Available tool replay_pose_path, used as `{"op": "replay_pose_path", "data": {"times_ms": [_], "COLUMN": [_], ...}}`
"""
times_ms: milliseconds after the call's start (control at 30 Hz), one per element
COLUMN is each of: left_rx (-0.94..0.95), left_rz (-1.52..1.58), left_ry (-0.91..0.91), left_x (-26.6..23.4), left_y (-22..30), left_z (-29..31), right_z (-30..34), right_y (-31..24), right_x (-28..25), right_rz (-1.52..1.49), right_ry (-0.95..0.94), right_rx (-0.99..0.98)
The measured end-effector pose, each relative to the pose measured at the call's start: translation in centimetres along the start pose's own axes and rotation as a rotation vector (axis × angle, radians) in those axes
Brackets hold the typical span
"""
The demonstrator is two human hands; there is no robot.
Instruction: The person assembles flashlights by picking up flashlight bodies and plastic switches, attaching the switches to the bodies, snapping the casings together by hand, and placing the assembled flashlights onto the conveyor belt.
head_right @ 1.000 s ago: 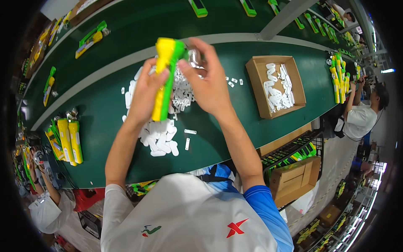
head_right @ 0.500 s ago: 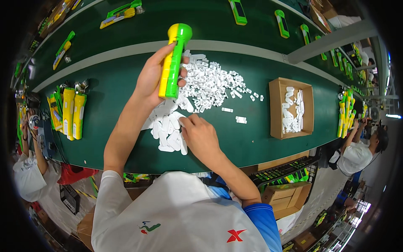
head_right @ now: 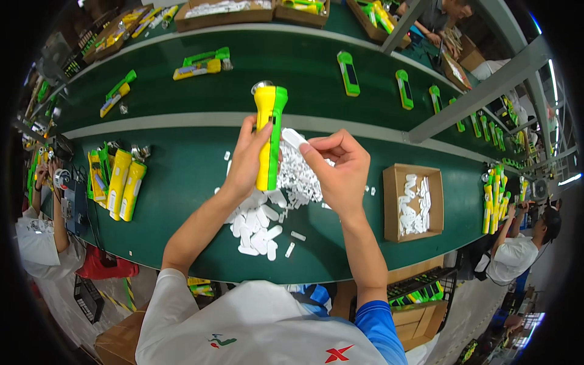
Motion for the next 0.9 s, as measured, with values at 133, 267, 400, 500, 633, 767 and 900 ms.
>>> {"op": "replay_pose_path", "data": {"times_ms": [133, 267, 400, 500, 633, 767, 900], "left_rx": [0.183, 0.283, 0.243, 0.158, -0.054, -0.103, 0.091], "left_rz": [-0.120, -0.209, -0.201, -0.203, -0.121, -0.076, -0.196], "left_ry": [-0.081, -0.061, 0.001, -0.023, -0.131, -0.199, -0.134], "left_x": [0.8, 0.1, 0.2, 0.1, 0.8, 1.9, 0.9], "left_y": [1.0, 0.4, 0.1, -0.2, -0.9, -0.4, -1.2], "left_z": [0.6, 0.0, 0.0, -0.1, 0.0, 0.7, 0.5], "right_z": [-2.0, -1.9, -2.0, -2.4, -3.0, -2.7, -2.5], "right_y": [1.0, 0.8, -0.5, -0.2, -1.0, -0.3, 0.4], "right_x": [2.2, 3.3, 2.9, 2.1, 1.3, 1.2, 1.3], "right_rz": [-0.006, 0.182, 0.349, 0.308, 0.606, 0.446, 0.337], "right_ry": [-0.103, -0.072, -0.089, -0.157, -0.184, -0.294, -0.241], "right_rx": [0.117, 0.076, 0.121, 0.213, 0.151, 0.164, 0.200]}}
Point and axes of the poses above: each hand's wrist, its own z-axis away from the middle knuckle, its own x-axis out of the palm, y = z × x, the point moved 5 cm from there along -z, towards the middle knuckle, and after that the axes turned 13 degrees about x, right-handed, at the moved point
